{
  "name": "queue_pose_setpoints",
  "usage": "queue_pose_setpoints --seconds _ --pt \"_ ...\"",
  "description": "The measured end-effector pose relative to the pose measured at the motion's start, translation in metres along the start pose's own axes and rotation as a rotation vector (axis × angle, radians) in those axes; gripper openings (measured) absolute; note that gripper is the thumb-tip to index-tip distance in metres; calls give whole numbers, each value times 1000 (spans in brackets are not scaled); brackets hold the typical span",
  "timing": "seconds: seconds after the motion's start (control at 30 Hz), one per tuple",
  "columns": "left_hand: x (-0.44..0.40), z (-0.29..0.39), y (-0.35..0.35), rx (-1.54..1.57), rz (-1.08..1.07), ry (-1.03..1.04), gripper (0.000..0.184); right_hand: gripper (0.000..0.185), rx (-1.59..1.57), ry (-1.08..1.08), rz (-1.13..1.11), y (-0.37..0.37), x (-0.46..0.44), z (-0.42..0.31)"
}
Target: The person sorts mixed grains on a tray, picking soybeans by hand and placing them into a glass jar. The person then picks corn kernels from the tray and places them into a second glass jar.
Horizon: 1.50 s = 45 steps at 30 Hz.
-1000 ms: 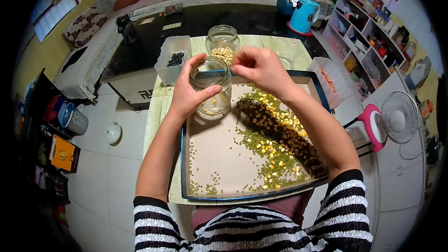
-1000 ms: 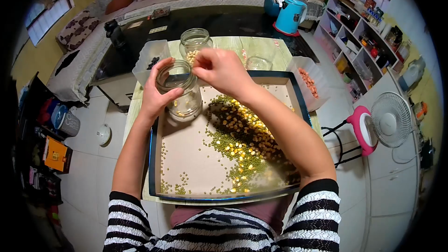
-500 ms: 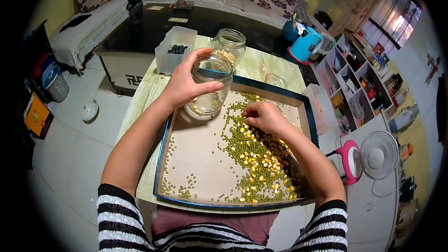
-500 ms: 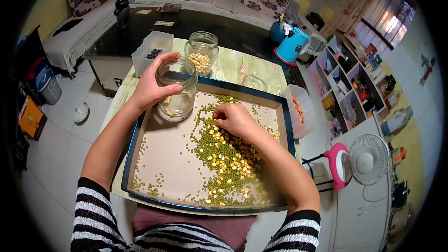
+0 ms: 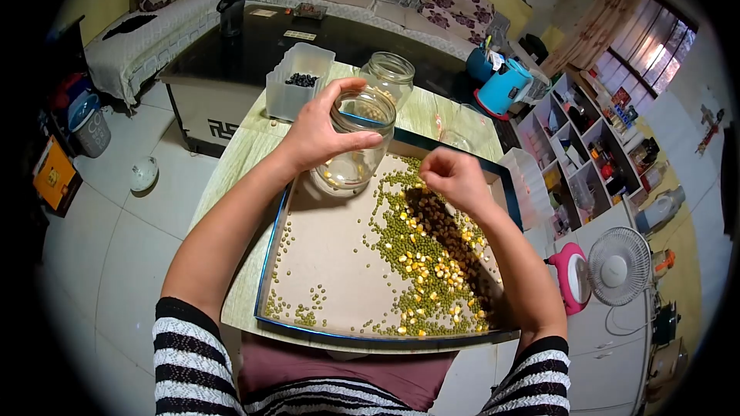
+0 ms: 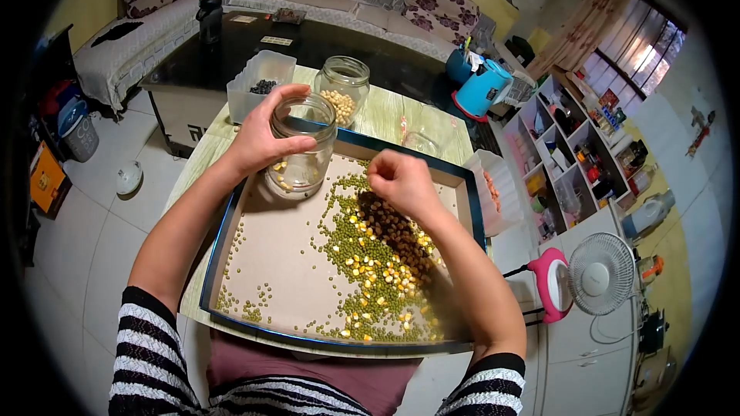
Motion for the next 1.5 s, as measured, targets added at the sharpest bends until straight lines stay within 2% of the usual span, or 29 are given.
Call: queue_pose_setpoints --seconds 0.07,0.13,0.17,0.2,0.27,0.4,0.5,0.6,0.67,0.73,0.87,1.07,1.17,1.4,1.5 --pt "0 1 0 -25 2 -8 78 11 -222 -84 68 -14 -12 -14" --pt "0 1 -1 -25 10 -6 78 12 -310 -174 143 -26 -20 -44" --pt "1 0 0 -28 5 -5 78 14 -265 -159 118 -29 -25 -60" --pt "1 -1 0 -22 11 -6 78 13 -235 -282 148 -33 -31 -76" --pt "-1 -3 1 -13 12 2 78 13 -303 -335 170 -32 -38 -98" --pt "-1 -3 0 -32 23 4 79 12 -114 -442 138 -10 -49 -118" --pt "0 -2 0 -13 21 1 79 10 -70 -424 79 -1 -47 -114" --pt "1 -1 -3 -46 39 -14 78 10 -157 -371 145 -15 -34 -96" --pt "1 1 -3 -41 36 -6 77 13 -64 -140 27 -3 -28 -50" --pt "1 1 -3 -28 36 -2 79 15 -14 -4 -88 15 -17 -15" --pt "1 2 -3 -23 33 4 81 18 8 140 -192 37 -1 12" --pt "1 1 -2 -4 31 -5 81 15 252 73 -288 51 -1 10" --pt "1 1 -3 -18 38 -2 82 13 248 109 -222 46 0 15" --pt "1 1 -3 -46 43 8 77 10 219 104 -247 46 0 17" --pt "0 1 -3 -24 41 5 83 10 225 150 -268 48 2 16"
Point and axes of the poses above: each hand's wrist, its own x-axis away from the middle knuckle, its own y-axis out of the palm, z = x × y, the point moved 10 cm from there along -x, towards the middle knuckle, and after that the axes turned 10 degrees about -x, right-handed, at the moved point
